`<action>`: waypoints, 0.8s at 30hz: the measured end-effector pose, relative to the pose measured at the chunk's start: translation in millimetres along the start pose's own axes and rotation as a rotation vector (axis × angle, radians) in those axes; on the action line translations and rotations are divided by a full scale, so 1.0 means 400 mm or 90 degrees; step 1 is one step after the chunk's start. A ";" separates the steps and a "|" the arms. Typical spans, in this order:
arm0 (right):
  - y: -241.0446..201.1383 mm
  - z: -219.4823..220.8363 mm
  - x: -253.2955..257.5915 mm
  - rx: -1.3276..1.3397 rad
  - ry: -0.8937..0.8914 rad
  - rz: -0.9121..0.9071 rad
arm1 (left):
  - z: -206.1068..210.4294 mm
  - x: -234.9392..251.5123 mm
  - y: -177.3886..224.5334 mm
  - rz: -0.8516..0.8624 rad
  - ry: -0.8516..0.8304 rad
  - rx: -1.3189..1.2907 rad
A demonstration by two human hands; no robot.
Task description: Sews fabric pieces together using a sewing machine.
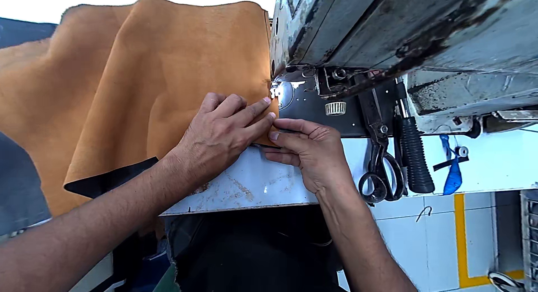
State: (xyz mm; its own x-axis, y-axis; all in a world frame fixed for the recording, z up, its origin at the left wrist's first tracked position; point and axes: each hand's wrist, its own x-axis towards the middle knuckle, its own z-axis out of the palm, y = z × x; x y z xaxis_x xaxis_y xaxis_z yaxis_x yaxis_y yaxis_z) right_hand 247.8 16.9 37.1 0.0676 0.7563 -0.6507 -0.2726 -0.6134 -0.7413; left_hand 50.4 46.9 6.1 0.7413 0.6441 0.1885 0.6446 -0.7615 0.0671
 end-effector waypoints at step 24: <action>0.097 -0.062 -0.140 -0.404 0.116 -0.436 | -0.045 0.004 -0.040 0.013 -0.024 -0.229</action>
State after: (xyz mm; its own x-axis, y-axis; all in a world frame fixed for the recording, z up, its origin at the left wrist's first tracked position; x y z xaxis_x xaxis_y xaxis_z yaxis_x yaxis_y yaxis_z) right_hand 257.2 -54.9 40.7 0.1822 0.9831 -0.0177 0.4503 -0.0994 -0.8873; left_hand 37.9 58.9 22.8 0.7641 0.6253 0.1584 0.5274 -0.7470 0.4047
